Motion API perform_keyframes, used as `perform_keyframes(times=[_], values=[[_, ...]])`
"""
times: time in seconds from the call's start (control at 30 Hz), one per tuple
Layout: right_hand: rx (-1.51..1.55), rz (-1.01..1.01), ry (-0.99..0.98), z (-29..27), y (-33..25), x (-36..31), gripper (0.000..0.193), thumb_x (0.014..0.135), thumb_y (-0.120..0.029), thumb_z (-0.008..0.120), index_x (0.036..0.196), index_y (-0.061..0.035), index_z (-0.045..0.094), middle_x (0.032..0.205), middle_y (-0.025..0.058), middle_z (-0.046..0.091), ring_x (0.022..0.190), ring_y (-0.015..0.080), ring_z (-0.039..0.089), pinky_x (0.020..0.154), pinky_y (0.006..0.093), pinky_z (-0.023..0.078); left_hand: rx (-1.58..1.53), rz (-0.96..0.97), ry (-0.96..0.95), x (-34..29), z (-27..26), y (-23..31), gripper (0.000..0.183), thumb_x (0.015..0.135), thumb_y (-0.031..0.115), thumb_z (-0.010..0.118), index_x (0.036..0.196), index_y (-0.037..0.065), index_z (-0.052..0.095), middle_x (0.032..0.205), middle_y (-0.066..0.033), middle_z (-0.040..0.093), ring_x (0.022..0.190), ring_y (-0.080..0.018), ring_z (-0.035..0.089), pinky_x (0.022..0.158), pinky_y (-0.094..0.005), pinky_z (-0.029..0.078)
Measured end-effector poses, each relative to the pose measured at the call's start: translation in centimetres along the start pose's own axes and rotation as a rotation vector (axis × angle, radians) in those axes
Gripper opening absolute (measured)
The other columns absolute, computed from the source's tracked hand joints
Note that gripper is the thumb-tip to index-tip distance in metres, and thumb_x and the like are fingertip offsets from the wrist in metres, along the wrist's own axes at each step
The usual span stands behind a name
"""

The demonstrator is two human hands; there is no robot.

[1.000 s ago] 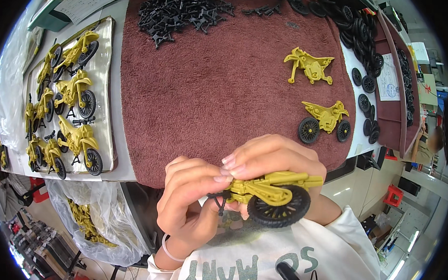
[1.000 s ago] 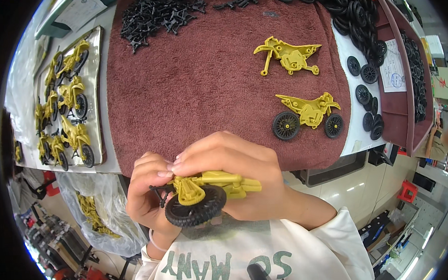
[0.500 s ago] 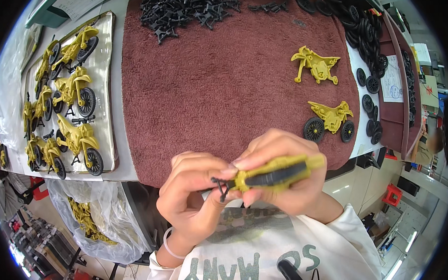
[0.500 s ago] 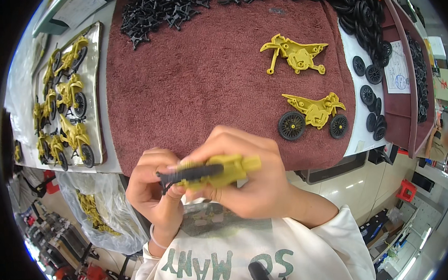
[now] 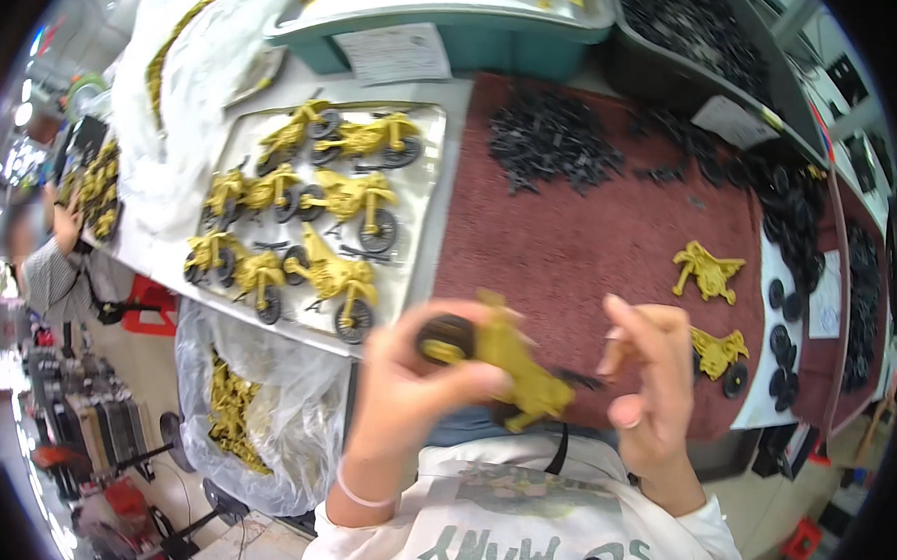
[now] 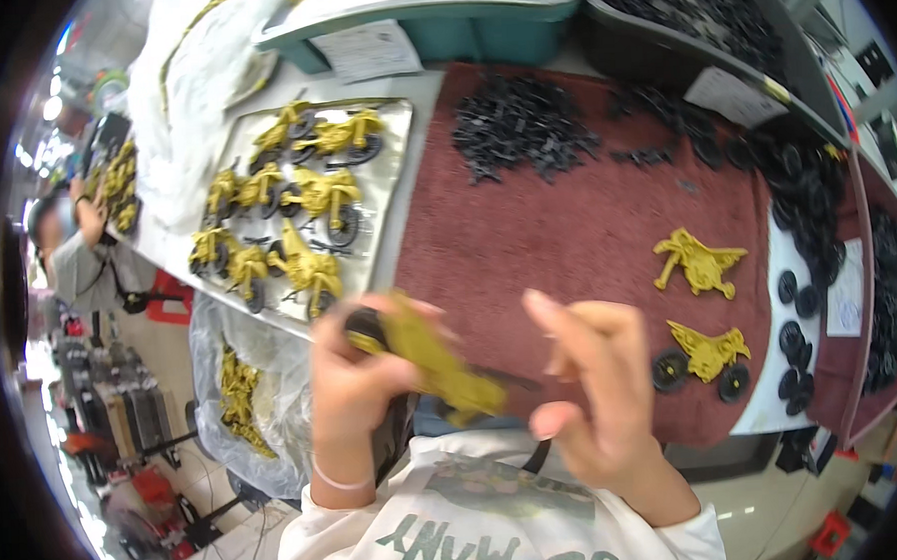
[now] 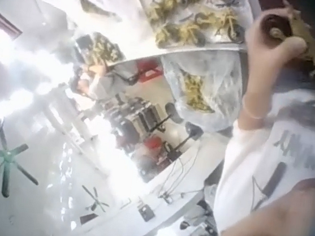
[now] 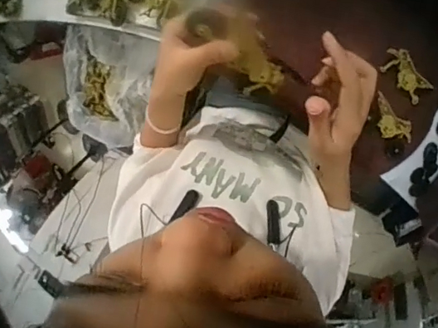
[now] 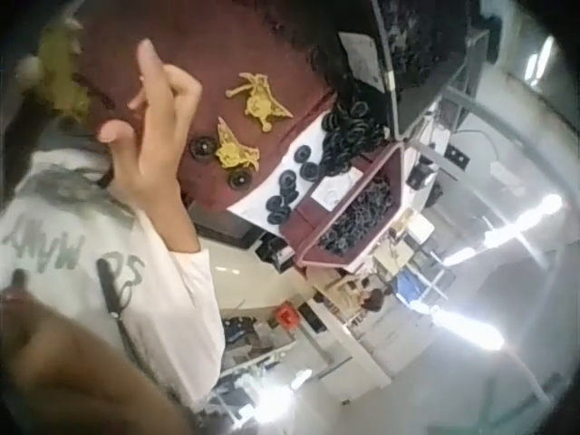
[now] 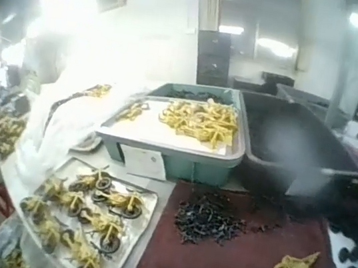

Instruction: The person assembles a toy motorcycle by hand, connecting yellow plastic toy motorcycle chassis, toy wheels, and toy body panels.

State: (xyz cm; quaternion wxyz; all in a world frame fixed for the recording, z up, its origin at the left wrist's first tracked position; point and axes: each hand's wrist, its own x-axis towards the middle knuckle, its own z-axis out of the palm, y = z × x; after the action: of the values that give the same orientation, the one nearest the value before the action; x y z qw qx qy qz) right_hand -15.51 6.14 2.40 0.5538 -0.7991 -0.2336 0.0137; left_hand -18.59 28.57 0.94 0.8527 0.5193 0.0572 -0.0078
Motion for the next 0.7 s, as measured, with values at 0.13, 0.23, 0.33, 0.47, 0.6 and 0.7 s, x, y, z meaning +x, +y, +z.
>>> perform_keyframes(times=[0.13,0.23,0.33,0.47,0.6,0.7], values=[[0.152,0.062,0.066,-1.1,1.2,-0.4,0.057,0.095,-0.044,0.061,0.128,0.0018,0.057,0.107,0.0092,0.051,0.083,0.0131,0.051,0.071,0.0243,0.045,0.174,0.474,0.359,1.5,-10.5,8.0,0.046,0.098,0.024,0.061,0.132,-0.003,0.049,0.124,-0.012,0.059,0.115,-0.0204,0.058,0.099,-0.0373,0.048],[0.156,0.037,0.066,-0.9,1.6,-0.3,0.046,0.095,-0.033,0.065,0.124,0.0018,0.059,0.107,0.0091,0.051,0.081,0.0111,0.052,0.07,0.0228,0.046,0.128,0.584,0.515,4.6,-19.2,13.6,0.034,0.091,0.016,0.07,0.118,-0.003,0.058,0.113,-0.0115,0.064,0.105,-0.0206,0.062,0.096,-0.0355,0.049],[0.135,0.034,0.053,-0.4,1.4,-0.1,0.039,0.094,-0.025,0.067,0.121,0.0013,0.06,0.107,0.0092,0.052,0.08,0.0103,0.053,0.069,0.0222,0.046,0.208,0.563,0.604,8.5,-22.4,15.7,0.049,0.089,0.007,0.07,0.131,0.003,0.046,0.111,-0.0151,0.062,0.103,-0.026,0.063,0.09,-0.038,0.054],[0.141,0.047,0.009,0.1,1.1,0.1,0.032,0.092,-0.016,0.067,0.119,0.0007,0.062,0.105,0.0098,0.054,0.079,0.0116,0.054,0.067,0.0227,0.045,0.425,0.312,0.571,13.2,-23.3,14.7,0.05,0.087,0.009,0.071,0.132,0.009,0.049,0.109,-0.0129,0.064,0.091,-0.0187,0.066,0.069,-0.028,0.052],[0.074,0.059,0.002,-0.2,0.5,0.2,0.022,0.091,-0.007,0.064,0.111,0.0013,0.066,0.099,0.0103,0.058,0.076,0.0139,0.057,0.067,0.0241,0.046,0.813,0.077,0.598,15.4,-24.8,13.9,0.032,0.09,0.024,0.068,0.116,0.006,0.063,0.107,-0.0116,0.065,0.088,-0.0199,0.065,0.07,-0.0308,0.051],[0.079,0.085,-0.082,-0.3,0.4,0.4,0.017,0.091,-0.002,0.062,0.108,0.0005,0.067,0.093,0.0109,0.063,0.079,0.0167,0.061,0.068,0.0263,0.048,1.594,0.213,0.601,15.5,-24.5,13.1,0.032,0.092,0.028,0.063,0.112,0.004,0.067,0.109,-0.0201,0.063,0.104,-0.0335,0.06,0.095,-0.0385,0.045]])
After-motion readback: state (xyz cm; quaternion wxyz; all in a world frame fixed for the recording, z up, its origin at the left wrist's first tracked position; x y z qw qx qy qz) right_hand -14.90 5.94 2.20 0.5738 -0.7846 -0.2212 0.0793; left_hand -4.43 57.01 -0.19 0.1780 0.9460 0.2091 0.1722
